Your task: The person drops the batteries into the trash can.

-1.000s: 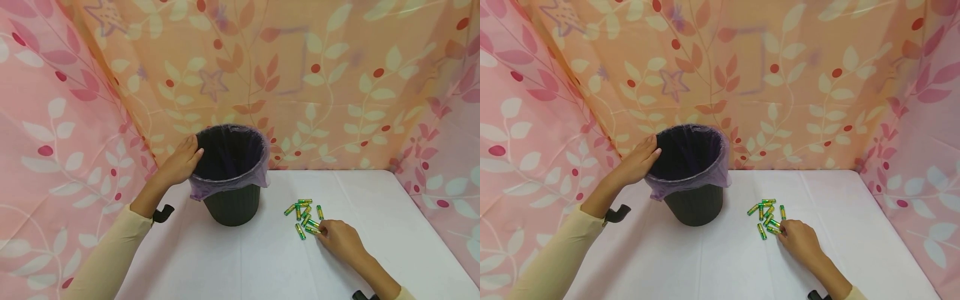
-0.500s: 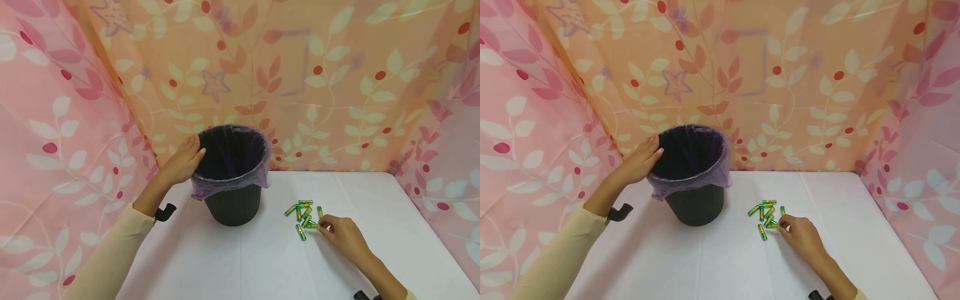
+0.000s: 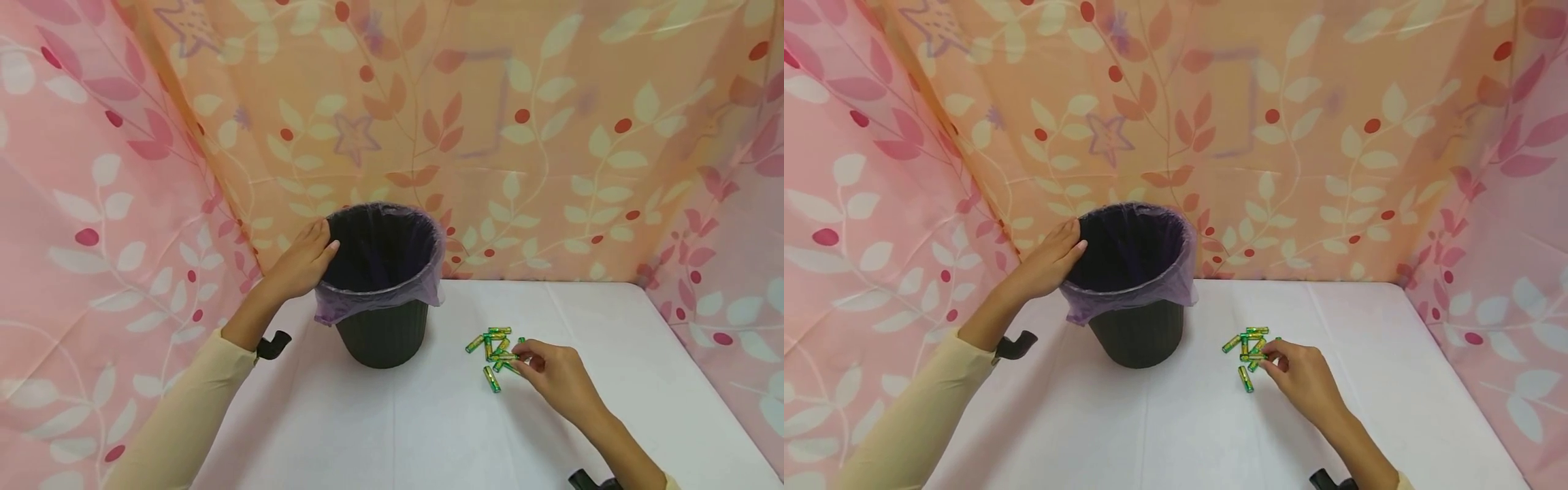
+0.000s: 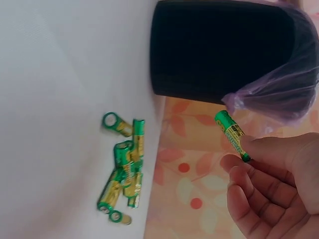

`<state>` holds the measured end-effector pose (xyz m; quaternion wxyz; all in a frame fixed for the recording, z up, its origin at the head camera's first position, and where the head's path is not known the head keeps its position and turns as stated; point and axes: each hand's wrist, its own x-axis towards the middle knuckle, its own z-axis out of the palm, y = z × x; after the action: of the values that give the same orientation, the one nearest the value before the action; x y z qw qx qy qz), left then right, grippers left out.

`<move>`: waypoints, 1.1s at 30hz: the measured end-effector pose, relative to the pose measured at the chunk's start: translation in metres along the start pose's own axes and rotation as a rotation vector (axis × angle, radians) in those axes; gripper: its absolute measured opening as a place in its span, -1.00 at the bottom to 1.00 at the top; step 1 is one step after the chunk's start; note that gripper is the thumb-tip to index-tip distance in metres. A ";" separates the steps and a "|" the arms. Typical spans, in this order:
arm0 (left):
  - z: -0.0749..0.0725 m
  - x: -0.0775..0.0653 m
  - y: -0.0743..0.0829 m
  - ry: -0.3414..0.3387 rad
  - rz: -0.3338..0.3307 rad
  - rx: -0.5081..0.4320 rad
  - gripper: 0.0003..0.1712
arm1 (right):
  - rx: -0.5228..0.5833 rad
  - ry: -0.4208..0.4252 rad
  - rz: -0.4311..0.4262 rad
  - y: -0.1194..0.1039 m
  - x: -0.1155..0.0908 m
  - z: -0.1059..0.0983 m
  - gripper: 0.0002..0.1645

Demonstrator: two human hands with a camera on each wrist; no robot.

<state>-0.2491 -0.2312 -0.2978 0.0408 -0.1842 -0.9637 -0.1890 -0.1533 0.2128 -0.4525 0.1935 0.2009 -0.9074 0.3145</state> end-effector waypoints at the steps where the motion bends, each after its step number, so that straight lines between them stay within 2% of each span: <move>1: 0.000 0.000 0.000 0.001 0.000 -0.004 -0.23 | 0.012 0.004 -0.002 -0.003 0.001 -0.001 -0.74; 10: -0.001 0.000 -0.001 -0.010 -0.010 0.004 -0.23 | 0.056 0.046 -0.027 -0.026 0.018 -0.012 -0.79; 19: -0.001 0.001 0.000 -0.013 -0.014 0.010 -0.23 | 0.080 0.084 -0.094 -0.040 0.034 -0.021 -0.77; 26: -0.003 0.001 0.002 -0.008 -0.008 0.007 -0.23 | 0.106 0.111 -0.105 -0.055 0.046 -0.030 -0.76; 33: 0.000 -0.001 0.000 0.002 -0.005 0.008 -0.24 | 0.141 0.131 -0.135 -0.069 0.055 -0.038 -0.76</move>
<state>-0.2487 -0.2315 -0.2983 0.0422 -0.1812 -0.9649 -0.1855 -0.1574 0.1742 -0.3643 0.2586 0.2536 -0.8528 0.3762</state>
